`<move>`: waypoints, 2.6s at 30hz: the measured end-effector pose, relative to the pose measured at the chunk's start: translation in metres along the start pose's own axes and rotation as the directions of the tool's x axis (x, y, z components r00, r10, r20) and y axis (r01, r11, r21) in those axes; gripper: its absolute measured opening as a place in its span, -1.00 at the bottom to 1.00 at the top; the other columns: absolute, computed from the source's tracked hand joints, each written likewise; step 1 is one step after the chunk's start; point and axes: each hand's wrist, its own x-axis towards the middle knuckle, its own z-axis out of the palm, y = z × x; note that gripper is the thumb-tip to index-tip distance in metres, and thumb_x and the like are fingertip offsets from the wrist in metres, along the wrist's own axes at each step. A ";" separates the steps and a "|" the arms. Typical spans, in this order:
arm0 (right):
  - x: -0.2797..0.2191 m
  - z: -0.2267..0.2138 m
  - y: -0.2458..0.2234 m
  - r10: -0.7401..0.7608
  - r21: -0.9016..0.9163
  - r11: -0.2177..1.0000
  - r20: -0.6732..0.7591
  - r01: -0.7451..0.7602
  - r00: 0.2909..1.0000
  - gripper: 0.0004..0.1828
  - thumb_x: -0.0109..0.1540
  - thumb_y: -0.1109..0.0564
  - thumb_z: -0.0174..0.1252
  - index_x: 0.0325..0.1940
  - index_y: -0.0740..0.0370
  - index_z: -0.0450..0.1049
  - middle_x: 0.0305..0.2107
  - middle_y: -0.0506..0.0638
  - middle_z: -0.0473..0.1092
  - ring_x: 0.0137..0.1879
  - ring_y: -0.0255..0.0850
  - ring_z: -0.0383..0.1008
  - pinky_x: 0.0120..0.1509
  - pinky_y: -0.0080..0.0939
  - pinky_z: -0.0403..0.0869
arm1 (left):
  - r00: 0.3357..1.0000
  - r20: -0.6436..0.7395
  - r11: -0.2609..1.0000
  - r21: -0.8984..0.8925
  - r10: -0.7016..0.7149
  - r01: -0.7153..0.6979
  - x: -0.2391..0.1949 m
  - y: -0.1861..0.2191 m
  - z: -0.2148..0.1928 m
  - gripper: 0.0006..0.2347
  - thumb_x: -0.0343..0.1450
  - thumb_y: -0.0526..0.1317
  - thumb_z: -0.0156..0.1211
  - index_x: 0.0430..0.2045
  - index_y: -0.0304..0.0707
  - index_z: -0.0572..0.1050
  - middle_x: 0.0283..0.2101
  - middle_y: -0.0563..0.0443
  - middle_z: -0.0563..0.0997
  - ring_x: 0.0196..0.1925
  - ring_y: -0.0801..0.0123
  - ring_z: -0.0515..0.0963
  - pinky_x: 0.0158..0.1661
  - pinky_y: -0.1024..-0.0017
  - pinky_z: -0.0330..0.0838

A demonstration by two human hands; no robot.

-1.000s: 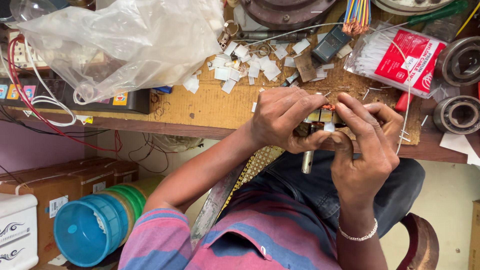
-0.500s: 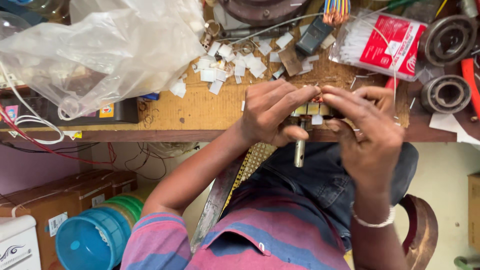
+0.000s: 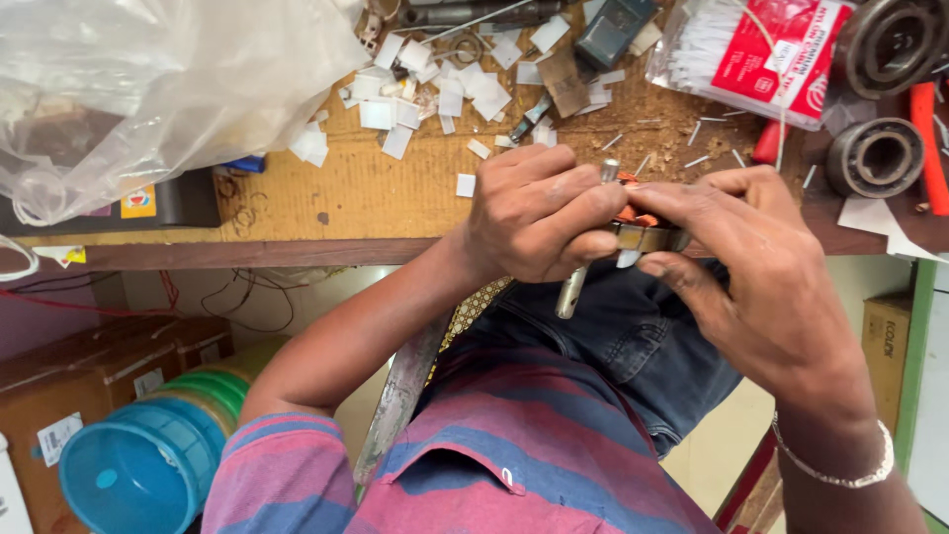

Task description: The person inserts small white rectangular pieces into slots on a circular copper-wound electrical component, using a green-handled screwdriver to adjust and secure the pieces. The person handles the component and tools by hand throughout the process.

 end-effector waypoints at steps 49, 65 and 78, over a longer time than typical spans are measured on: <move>0.016 0.136 0.044 0.515 0.769 0.031 -0.560 0.639 0.649 -0.77 0.56 0.15 0.11 0.27 0.18 0.27 -0.19 -0.03 0.34 -0.23 -0.37 0.32 -0.19 -0.41 0.39 | 0.770 0.230 0.726 -0.259 -0.594 0.637 0.048 0.006 -0.014 -0.59 0.54 0.14 0.11 0.09 -0.16 0.38 -0.06 0.01 0.49 -0.03 0.28 0.54 0.03 0.36 0.48; 0.001 0.104 0.053 0.155 0.386 0.742 -0.894 0.548 0.419 -0.72 0.42 0.08 0.13 0.04 0.20 0.18 -0.04 0.24 0.48 0.20 -0.04 0.49 0.49 -0.13 0.38 | 0.753 0.144 0.747 -0.105 -0.642 0.657 0.018 0.036 -0.002 -0.50 0.37 -0.37 0.48 0.20 -0.05 0.43 -0.02 0.04 0.66 -0.08 0.26 0.50 0.00 0.37 0.51; 0.000 0.134 0.034 -0.011 0.225 0.923 -0.795 0.312 0.606 -0.81 0.48 0.11 0.06 -0.04 0.25 0.23 0.20 0.22 0.45 0.50 0.14 0.32 0.62 0.08 0.34 | 0.794 0.093 0.736 -0.321 -0.601 0.596 0.031 0.025 -0.010 -0.20 0.32 -0.50 0.41 0.41 -0.04 0.03 0.40 -0.12 0.36 0.15 0.26 0.68 0.16 0.35 0.61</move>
